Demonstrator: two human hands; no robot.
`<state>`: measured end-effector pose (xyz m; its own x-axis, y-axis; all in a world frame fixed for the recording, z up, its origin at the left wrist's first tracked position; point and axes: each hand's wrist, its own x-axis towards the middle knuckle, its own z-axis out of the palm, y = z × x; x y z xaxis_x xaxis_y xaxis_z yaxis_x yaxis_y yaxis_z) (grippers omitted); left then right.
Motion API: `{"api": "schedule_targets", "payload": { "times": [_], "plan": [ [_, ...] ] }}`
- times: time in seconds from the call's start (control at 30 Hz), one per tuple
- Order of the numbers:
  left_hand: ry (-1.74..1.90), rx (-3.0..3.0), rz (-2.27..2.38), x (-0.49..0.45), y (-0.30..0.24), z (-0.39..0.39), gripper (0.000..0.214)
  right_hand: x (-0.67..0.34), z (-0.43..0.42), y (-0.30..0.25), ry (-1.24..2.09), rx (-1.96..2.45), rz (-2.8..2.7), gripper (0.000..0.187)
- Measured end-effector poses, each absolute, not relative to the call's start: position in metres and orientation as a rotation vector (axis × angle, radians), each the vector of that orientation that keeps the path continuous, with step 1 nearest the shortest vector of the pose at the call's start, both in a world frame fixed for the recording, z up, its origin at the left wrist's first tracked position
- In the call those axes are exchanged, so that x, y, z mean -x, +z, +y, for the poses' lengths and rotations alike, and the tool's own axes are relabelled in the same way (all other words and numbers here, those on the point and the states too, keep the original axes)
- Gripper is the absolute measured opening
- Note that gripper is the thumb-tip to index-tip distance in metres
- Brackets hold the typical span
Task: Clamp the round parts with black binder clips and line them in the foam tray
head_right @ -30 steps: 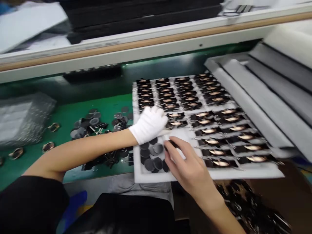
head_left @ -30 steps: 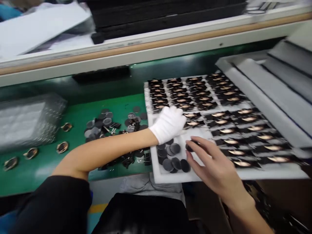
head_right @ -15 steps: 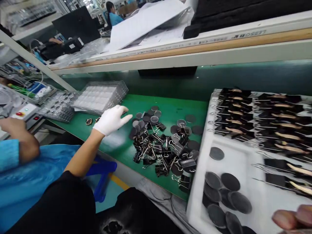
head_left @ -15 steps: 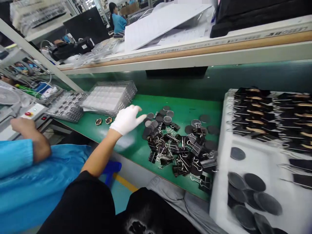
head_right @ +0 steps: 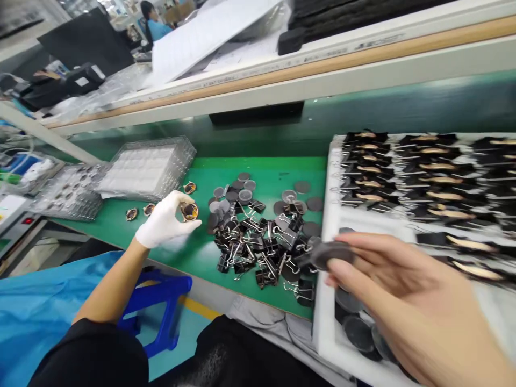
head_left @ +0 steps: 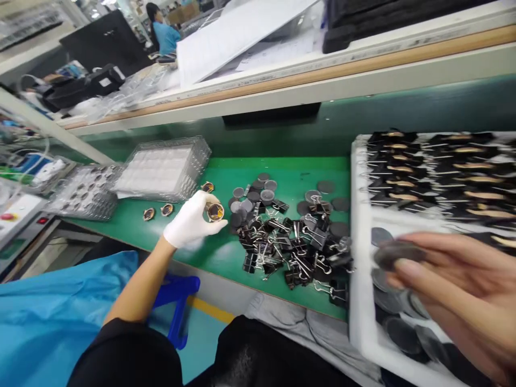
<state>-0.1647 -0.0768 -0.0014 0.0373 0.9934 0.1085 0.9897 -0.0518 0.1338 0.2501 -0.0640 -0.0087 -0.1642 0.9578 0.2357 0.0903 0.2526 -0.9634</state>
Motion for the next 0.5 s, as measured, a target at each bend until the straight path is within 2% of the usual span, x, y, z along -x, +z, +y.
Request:
{"api": "schedule_targets", "payload": {
  "times": [0.07,0.13,0.3,0.4,0.5],
  "plan": [
    [0.5,-2.474,1.955,0.125,0.013,-0.067,0.042,-0.231,-0.062,0.003,1.365,1.022,-1.404,0.02],
    [0.564,-2.674,1.679,0.082,0.025,-0.057,0.04,-0.215,-0.057,0.01,1.498,0.961,-1.341,0.026],
    [0.643,-3.094,1.182,0.01,0.032,-0.029,0.05,-0.202,-0.047,-0.002,1.497,0.973,-1.264,0.037],
    [0.491,-3.094,1.045,-0.004,0.03,-0.014,0.063,-0.207,-0.043,-0.009,1.529,0.999,-1.214,0.043],
    [0.353,-3.083,0.982,-0.005,0.032,-0.004,0.073,-0.213,-0.039,-0.009,1.685,0.959,-1.199,0.041]
  ]
}}
